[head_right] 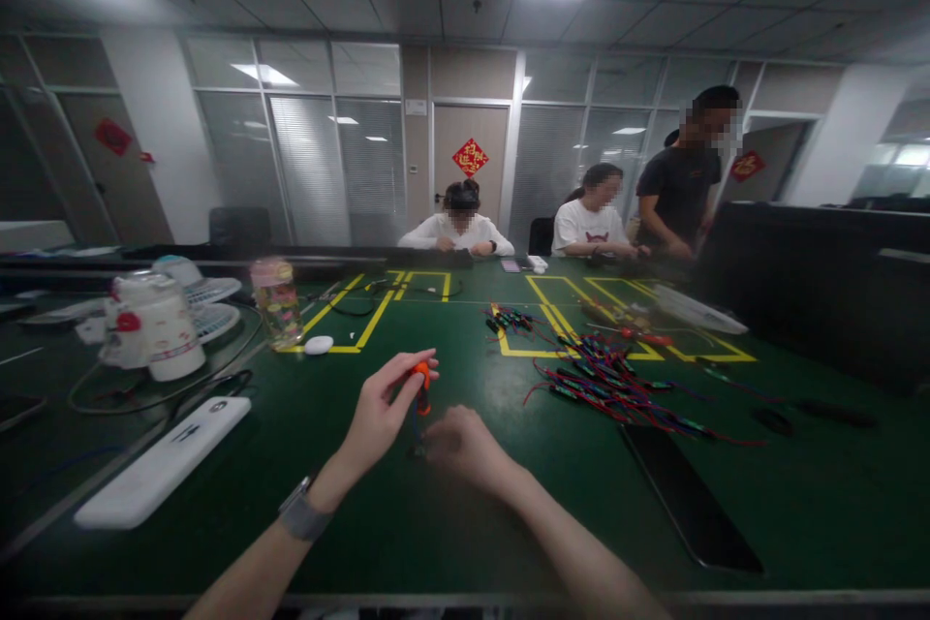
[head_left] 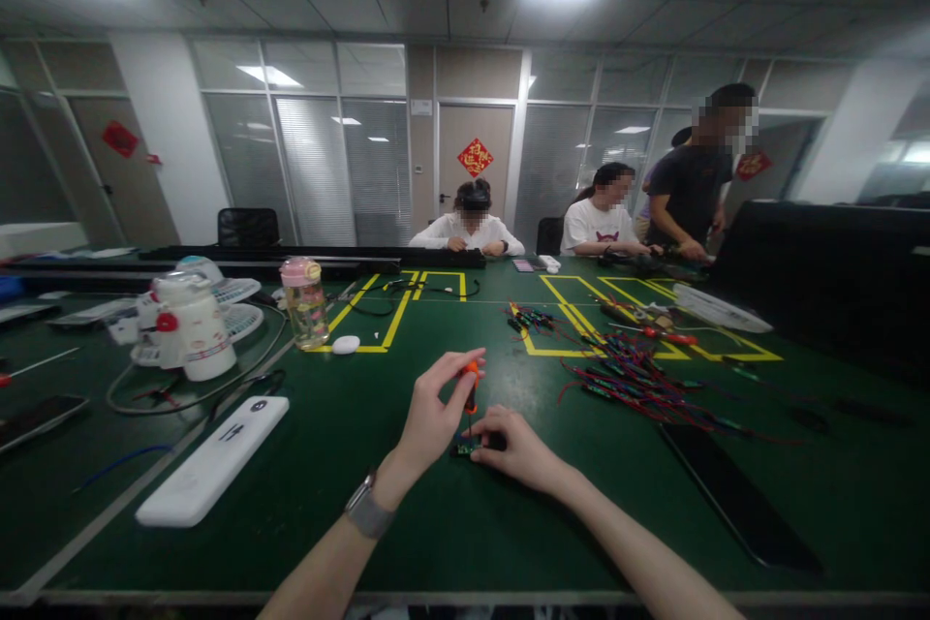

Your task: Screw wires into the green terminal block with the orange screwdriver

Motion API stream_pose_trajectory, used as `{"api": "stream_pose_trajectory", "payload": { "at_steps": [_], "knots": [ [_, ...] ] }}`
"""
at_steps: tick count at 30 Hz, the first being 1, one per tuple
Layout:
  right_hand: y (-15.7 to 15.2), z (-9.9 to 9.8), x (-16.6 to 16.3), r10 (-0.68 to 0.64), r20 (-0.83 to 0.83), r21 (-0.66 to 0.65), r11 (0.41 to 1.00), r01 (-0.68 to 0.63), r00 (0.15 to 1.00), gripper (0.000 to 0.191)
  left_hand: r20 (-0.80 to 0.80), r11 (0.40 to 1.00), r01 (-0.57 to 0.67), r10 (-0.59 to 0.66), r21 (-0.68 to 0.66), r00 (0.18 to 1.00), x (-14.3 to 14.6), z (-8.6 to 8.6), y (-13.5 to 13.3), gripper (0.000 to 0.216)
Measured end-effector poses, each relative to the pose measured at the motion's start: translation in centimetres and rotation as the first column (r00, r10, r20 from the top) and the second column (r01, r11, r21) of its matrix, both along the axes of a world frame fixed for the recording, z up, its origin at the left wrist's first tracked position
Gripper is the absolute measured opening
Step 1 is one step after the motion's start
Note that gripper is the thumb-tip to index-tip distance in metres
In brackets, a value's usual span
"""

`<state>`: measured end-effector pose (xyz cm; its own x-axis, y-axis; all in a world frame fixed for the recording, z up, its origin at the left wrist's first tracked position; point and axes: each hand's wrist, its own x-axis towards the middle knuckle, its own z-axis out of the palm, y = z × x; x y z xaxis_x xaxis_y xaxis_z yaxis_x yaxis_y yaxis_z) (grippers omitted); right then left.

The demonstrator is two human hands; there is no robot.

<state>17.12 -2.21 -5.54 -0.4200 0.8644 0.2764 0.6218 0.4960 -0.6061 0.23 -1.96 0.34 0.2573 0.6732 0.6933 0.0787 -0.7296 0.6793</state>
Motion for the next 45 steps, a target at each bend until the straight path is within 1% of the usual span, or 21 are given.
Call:
{"api": "stream_pose_trajectory", "payload": {
  "at_steps": [3,5,7,10,13,15,20,22,24,28,30,33,40,42,45],
  "knots": [
    [-0.1,0.17,0.0,0.016,0.013,0.001,1.0,-0.016,1.0,0.022,0.005,0.993,-0.099,0.099,0.064,0.995,0.05,0.08,0.03,0.019],
    [-0.1,0.14,0.02,0.018,0.018,0.004,1.0,-0.019,1.0,0.02,0.015,0.986,-0.141,0.14,0.089,0.99,0.04,0.09,-0.01,0.015],
    [-0.05,-0.01,0.05,0.023,0.019,0.008,1.0,-0.023,1.0,0.02,0.013,0.989,-0.128,0.127,0.078,0.992,0.0,0.07,-0.09,0.017],
    [0.01,-0.22,0.07,0.02,0.029,0.016,1.0,-0.021,0.999,0.02,0.005,0.999,-0.038,0.038,0.033,0.999,-0.07,0.03,-0.18,0.028],
    [0.01,-0.27,0.03,0.007,0.045,0.02,1.0,-0.007,0.999,0.019,0.01,1.0,0.028,-0.028,0.007,1.0,-0.09,0.02,-0.14,0.033],
    [0.0,-0.25,0.0,0.006,0.059,0.019,1.0,-0.007,0.998,0.018,0.006,1.0,0.016,-0.017,0.012,1.0,-0.07,0.03,-0.05,0.031],
    [0.07,-0.32,0.06,0.019,0.069,0.019,1.0,-0.02,0.997,0.016,0.005,0.993,-0.097,0.097,0.068,0.995,-0.04,0.0,0.15,0.02],
    [0.08,-0.34,0.1,0.034,0.061,0.018,0.999,-0.035,0.998,0.016,0.011,0.99,-0.124,0.124,0.072,0.992,-0.08,-0.01,0.14,0.018],
    [0.06,-0.3,0.11,0.037,0.056,0.022,0.999,-0.038,0.998,0.016,0.011,0.993,-0.104,0.104,0.053,0.995,-0.15,0.01,0.05,0.02],
    [-0.04,-0.13,0.02,0.016,0.061,0.027,0.999,-0.017,0.998,0.015,0.011,1.0,0.015,-0.015,0.0,1.0,-0.23,0.01,-0.13,0.031],
    [-0.07,-0.06,-0.02,0.018,0.068,0.026,0.999,-0.02,0.998,0.015,0.019,0.999,0.034,-0.034,-0.015,0.999,-0.21,-0.03,-0.13,0.033],
    [-0.06,-0.03,-0.03,0.028,0.068,0.032,0.999,-0.03,0.997,0.015,0.028,1.0,-0.01,0.01,-0.017,1.0,-0.15,-0.07,-0.02,0.03],
    [-0.02,-0.16,0.03,0.006,0.084,0.043,0.999,-0.01,0.996,0.015,0.016,0.986,-0.156,0.155,0.059,0.988,-0.17,-0.04,0.17,0.017],
    [-0.05,-0.15,0.03,0.0,0.093,0.034,0.999,-0.004,0.996,0.017,0.017,0.986,-0.159,0.159,0.05,0.987,-0.21,-0.08,0.16,0.017],
    [-0.11,-0.08,-0.03,-0.002,0.091,0.032,0.999,-0.001,0.996,0.017,0.0,0.997,-0.079,0.079,0.018,0.997,-0.25,-0.19,0.2,0.026]
  ]
}}
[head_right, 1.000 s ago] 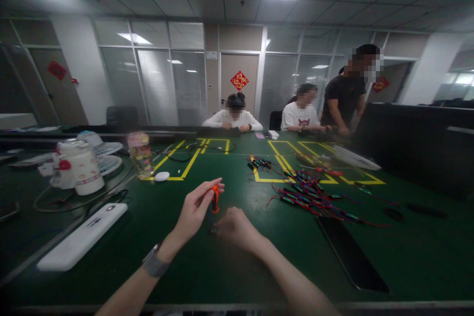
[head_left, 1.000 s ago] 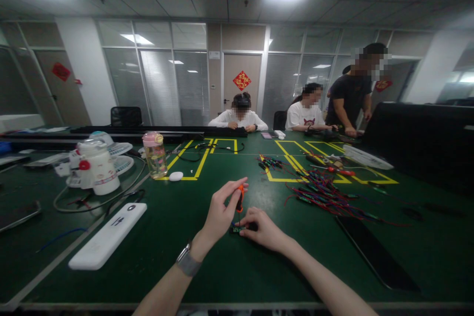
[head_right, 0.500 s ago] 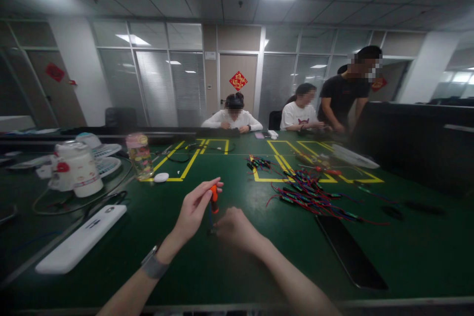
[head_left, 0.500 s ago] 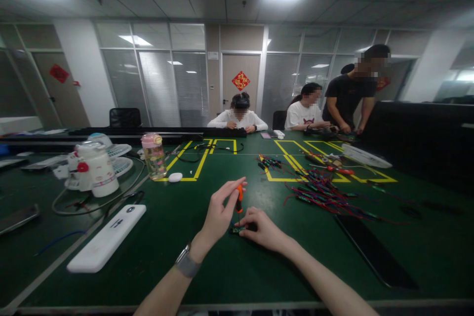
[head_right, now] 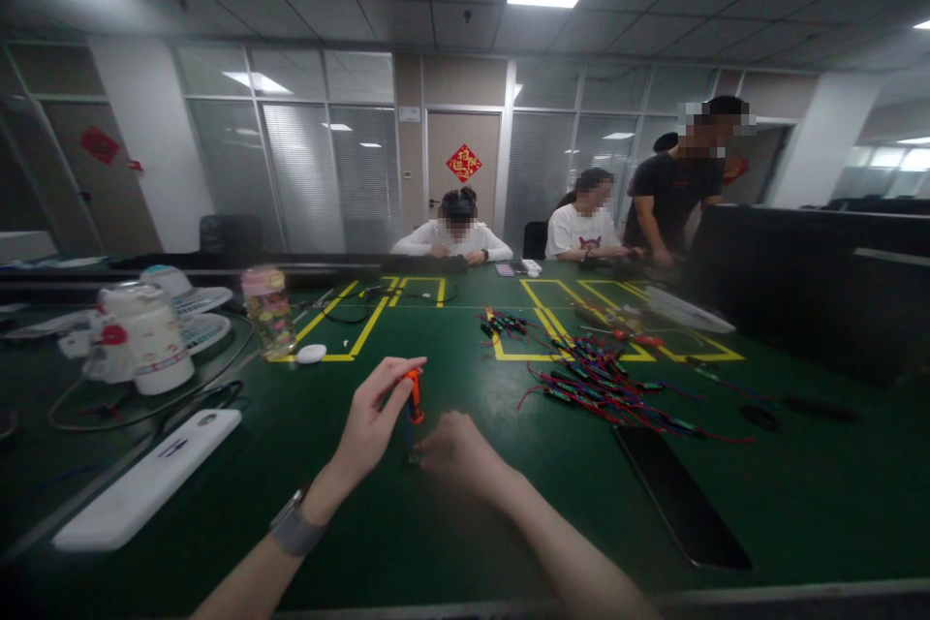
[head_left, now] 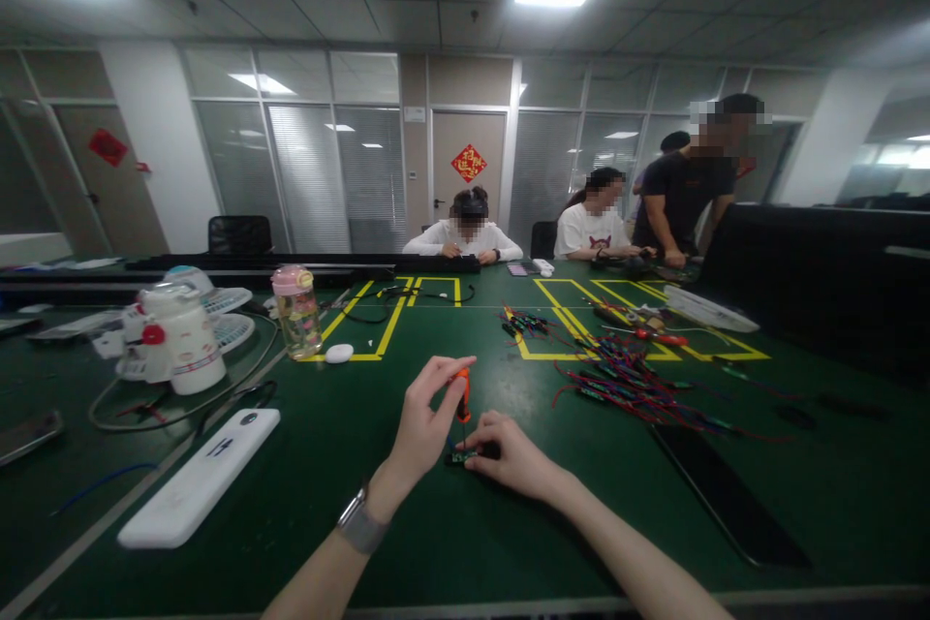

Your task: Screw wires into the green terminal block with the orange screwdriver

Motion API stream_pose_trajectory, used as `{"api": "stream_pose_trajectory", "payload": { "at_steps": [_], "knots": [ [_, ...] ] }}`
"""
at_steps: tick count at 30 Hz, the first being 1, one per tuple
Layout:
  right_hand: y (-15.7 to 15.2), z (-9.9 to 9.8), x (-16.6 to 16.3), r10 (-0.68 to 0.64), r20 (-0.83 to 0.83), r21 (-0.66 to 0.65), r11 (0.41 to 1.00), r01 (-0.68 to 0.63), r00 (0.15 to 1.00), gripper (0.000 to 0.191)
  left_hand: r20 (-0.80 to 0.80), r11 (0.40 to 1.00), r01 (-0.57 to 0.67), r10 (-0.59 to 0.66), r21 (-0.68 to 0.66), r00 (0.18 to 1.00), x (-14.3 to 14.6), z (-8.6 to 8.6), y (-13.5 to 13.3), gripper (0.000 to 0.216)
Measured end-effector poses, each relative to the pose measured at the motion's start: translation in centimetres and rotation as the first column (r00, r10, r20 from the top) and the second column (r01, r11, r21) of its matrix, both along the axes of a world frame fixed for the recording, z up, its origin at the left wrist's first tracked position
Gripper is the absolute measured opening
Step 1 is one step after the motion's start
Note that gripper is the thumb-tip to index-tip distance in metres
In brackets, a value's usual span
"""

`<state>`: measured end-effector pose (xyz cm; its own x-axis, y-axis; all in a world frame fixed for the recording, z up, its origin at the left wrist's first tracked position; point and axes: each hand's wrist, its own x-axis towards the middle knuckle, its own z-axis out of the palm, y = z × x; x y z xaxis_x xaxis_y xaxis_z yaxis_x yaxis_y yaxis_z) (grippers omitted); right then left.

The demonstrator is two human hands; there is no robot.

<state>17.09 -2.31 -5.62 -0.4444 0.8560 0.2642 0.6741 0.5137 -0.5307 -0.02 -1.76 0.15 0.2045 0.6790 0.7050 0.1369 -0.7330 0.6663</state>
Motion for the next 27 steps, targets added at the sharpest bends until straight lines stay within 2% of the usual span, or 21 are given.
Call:
{"api": "stream_pose_trajectory", "payload": {
  "at_steps": [4,12,17,20,27],
  "knots": [
    [-0.09,0.15,-0.16,0.006,-0.005,0.019,1.0,-0.006,1.0,0.016,0.012,0.996,0.08,-0.08,-0.025,0.997,0.0,-0.12,0.14,0.032],
    [-0.33,0.39,-0.21,0.021,0.017,0.039,0.999,-0.022,1.0,0.015,-0.001,0.994,-0.101,0.101,0.043,0.995,-0.11,0.14,-0.09,0.015],
    [-0.21,0.33,-0.22,0.025,0.004,0.056,0.998,-0.025,1.0,0.015,0.005,0.999,0.036,-0.036,0.001,0.999,-0.11,0.04,-0.1,0.03],
    [-0.18,0.37,-0.2,0.011,0.0,0.038,0.999,-0.011,1.0,0.015,0.041,0.996,0.08,-0.079,-0.027,0.996,-0.08,0.0,0.02,0.03],
    [-0.28,0.2,0.03,0.027,-0.052,0.054,0.998,-0.024,0.998,0.015,0.012,1.0,-0.024,0.024,0.02,1.0,0.02,0.01,0.2,0.018]
  ]
}}
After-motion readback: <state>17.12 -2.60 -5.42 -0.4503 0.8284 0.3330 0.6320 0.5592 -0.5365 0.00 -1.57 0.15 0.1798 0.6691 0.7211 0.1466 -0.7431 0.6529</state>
